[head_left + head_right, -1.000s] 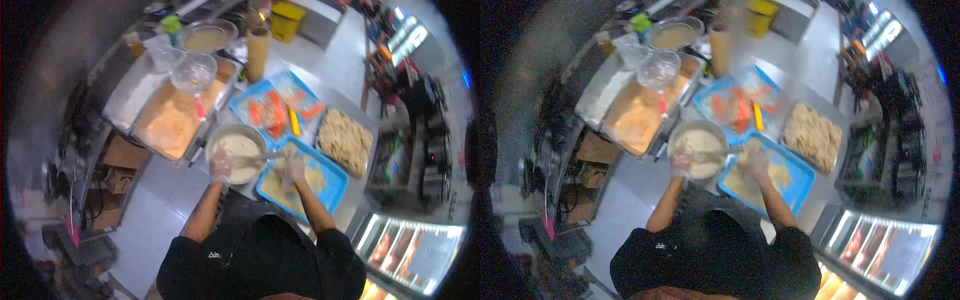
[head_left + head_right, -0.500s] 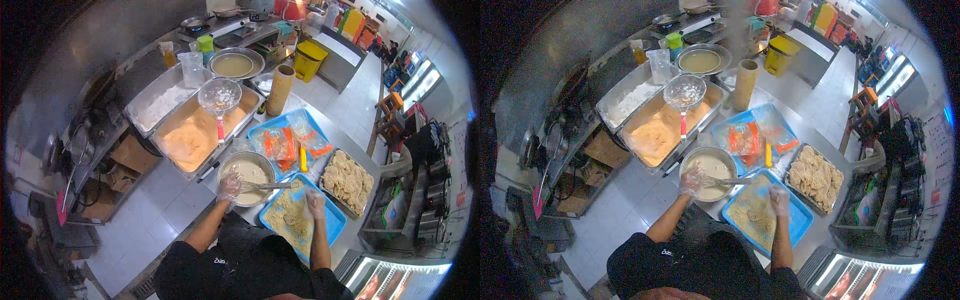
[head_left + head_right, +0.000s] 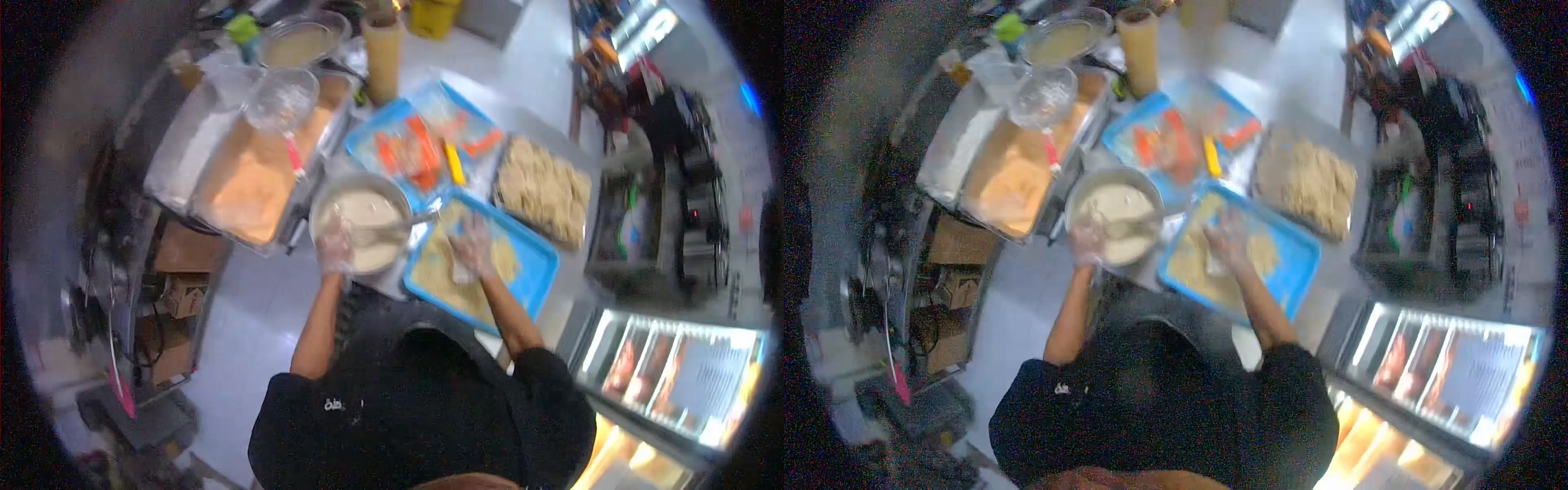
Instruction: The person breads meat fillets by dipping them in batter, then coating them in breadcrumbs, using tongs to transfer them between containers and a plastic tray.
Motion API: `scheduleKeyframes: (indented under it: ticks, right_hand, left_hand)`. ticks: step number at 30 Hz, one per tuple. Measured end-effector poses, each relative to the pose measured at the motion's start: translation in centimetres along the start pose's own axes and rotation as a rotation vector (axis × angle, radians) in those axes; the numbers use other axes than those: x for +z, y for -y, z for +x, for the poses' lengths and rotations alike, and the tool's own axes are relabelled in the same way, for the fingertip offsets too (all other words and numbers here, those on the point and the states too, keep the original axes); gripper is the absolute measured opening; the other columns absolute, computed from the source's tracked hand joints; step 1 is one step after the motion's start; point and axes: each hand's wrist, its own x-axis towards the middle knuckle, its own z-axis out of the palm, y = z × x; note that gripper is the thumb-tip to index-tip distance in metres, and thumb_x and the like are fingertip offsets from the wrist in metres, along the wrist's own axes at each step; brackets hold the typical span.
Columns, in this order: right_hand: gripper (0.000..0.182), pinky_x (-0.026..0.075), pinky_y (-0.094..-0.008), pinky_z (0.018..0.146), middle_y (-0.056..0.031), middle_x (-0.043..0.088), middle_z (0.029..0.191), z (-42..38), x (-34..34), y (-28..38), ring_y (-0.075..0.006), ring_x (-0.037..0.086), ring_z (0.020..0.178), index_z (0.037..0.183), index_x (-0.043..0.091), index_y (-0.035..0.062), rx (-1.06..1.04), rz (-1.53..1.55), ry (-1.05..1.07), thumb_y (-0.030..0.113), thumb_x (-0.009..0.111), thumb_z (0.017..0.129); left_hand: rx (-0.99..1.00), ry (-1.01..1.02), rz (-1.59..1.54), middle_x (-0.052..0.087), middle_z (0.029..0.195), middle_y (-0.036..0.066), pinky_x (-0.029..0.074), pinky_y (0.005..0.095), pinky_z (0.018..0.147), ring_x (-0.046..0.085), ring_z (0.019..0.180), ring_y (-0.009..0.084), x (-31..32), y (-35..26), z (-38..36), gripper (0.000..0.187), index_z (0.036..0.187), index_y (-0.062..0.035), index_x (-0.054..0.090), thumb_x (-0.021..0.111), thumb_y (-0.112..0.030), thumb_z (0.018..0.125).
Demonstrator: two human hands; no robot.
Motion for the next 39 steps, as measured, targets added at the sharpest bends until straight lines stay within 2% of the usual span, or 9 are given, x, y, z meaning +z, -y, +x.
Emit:
scheduleKeyframes:
  ticks: [2,6,12,13,18,24,28,32,39]
  right_hand:
    - [0.061,0.030,-0.0492,0.095,-0.0248,0.034,0.130,-0.8,1.7,0.5,-0.0382,0.035,0.118,0.117,0.044,-0.0001,-0.103,0.058,0.148,0.039,0.059,0.073]
    - [0.045,0.027,-0.0524,0.096,-0.0178,0.048,0.112,-4.2,9.3,0.6,-0.0358,0.045,0.104,0.106,0.051,0.0058,-0.809,-1.518,-0.195,0.042,0.051,0.080]
    - [0.006,0.028,-0.0486,0.095,-0.0005,0.051,0.078,-4.5,4.6,-0.5,-0.0180,0.050,0.083,0.076,0.052,0.0221,-0.508,-0.336,-0.059,0.022,0.046,0.079]
    - [0.007,0.036,-0.0443,0.084,-0.0009,0.051,0.072,-4.5,5.6,-2.5,-0.0174,0.051,0.074,0.069,0.051,0.0198,-0.427,-0.237,-0.059,0.020,0.050,0.076]
    - [0.025,0.041,-0.0384,0.048,-0.0069,0.048,0.052,-2.9,1.3,-6.9,-0.0200,0.045,0.045,0.051,0.048,0.0147,-0.113,-0.245,-0.101,0.019,0.058,0.073]
    - [0.020,0.040,-0.0480,0.079,-0.0097,0.055,0.091,-1.8,7.0,-13.7,-0.0236,0.052,0.082,0.091,0.056,0.0111,0.405,0.418,-0.128,0.024,0.047,0.078]
    - [0.036,0.031,-0.0527,0.088,-0.0181,0.050,0.101,-3.2,5.4,-6.0,-0.0334,0.044,0.102,0.091,0.057,0.0051,0.074,-0.312,-0.303,0.038,0.053,0.078]
    - [0.056,0.008,-0.0571,0.103,-0.0220,0.031,0.134,-4.6,1.1,1.9,-0.0370,0.021,0.128,0.116,0.048,0.0042,0.014,-0.145,0.247,0.045,0.050,0.078]
    - [0.067,0.007,-0.0548,0.104,-0.0198,0.029,0.137,-5.5,1.0,0.7,-0.0371,0.018,0.130,0.126,0.041,0.0051,0.049,-0.057,-0.032,0.050,0.049,0.077]
  left_hand:
    - [0.009,-0.024,0.067,0.061,0.103,0.011,0.043,0.0314,0.085,0.056,0.095,0.0212,-0.5,-0.5,-0.2,0.037,0.114,-0.0087,0.055,0.054,-0.023,0.080]
    - [0.144,-0.086,0.018,0.060,0.105,0.013,0.045,0.0330,0.082,0.058,0.094,0.0231,0.1,1.5,0.8,0.037,0.113,-0.0081,0.057,0.056,-0.024,0.080]
    - [0.237,-0.185,-0.106,0.062,0.081,0.014,0.046,0.0357,0.065,0.059,0.072,0.0274,1.0,2.1,1.3,0.025,0.096,-0.0060,0.062,0.058,-0.022,0.077]
    - [0.144,-0.088,-0.170,0.059,0.110,0.012,0.047,0.0316,0.080,0.060,0.093,0.0228,0.0,0.6,0.7,0.034,0.110,-0.0064,0.059,0.057,-0.017,0.078]
    - [0.103,-0.062,-0.339,0.061,0.105,0.011,0.048,0.0319,0.078,0.061,0.089,0.0227,2.1,4.9,2.2,0.033,0.108,-0.0080,0.060,0.057,-0.014,0.075]
    - [0.134,-0.069,-0.105,0.063,0.092,0.013,0.046,0.0329,0.071,0.060,0.079,0.0232,0.3,1.7,1.0,0.030,0.104,-0.0049,0.060,0.058,-0.018,0.077]
    - [0.125,-0.064,-0.247,0.063,0.084,0.011,0.045,0.0318,0.070,0.058,0.073,0.0205,0.9,2.7,1.1,0.026,0.098,0.0010,0.060,0.059,-0.019,0.080]
    - [0.067,-0.123,-0.162,0.063,0.083,0.010,0.045,0.0301,0.069,0.057,0.074,0.0179,0.5,1.7,0.7,0.025,0.098,0.0023,0.060,0.059,-0.015,0.080]
    - [0.161,-0.161,-0.241,0.064,0.086,0.011,0.047,0.0320,0.069,0.060,0.077,0.0207,1.0,2.8,1.0,0.027,0.099,-0.0019,0.062,0.060,-0.017,0.077]
